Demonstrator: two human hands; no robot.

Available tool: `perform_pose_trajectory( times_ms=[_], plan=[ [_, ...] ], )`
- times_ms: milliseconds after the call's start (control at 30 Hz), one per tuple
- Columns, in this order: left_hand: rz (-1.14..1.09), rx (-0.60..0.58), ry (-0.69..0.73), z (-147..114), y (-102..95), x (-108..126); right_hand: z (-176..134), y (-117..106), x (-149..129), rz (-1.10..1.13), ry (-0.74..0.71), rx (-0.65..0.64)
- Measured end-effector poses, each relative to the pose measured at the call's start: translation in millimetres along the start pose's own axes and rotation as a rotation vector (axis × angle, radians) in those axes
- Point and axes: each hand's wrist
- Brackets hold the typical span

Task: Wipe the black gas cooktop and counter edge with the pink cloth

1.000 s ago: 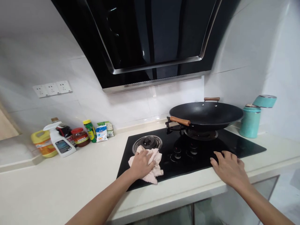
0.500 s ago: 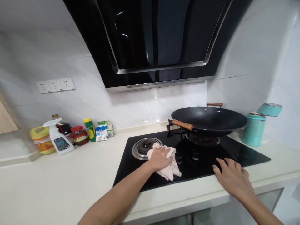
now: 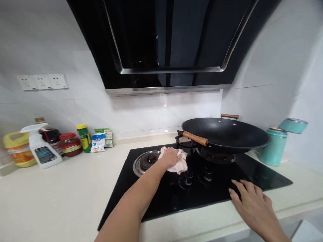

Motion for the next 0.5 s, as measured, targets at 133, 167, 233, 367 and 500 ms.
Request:
perform_pose_trajectory(
  times_ms=[133,167,233,367,500],
  plan=[
    [0.012,-0.035,-0.061,25,3.9,-19,0,0,2,-0.019,-0.007,0.000],
    [0.014,-0.045,-0.059,30,4.4,-23,0,0,2,-0.023,-0.008,0.002],
    [0.018,-0.060,-0.055,38,4.8,-32,0,0,3,-0.024,-0.014,0.008],
    [0.035,-0.077,-0.068,50,4.3,-48,-2,-3,2,-0.015,-0.017,0.025],
    [0.058,-0.082,-0.079,58,4.8,-70,-2,-3,1,-0.008,-0.024,0.041]
  ],
)
Point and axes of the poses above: each hand's wrist, its own z-axis towards the middle knuckle, its own y-axis out of the palm, x = y × z, and after that the axes turned 5 degrees about y, right-handed
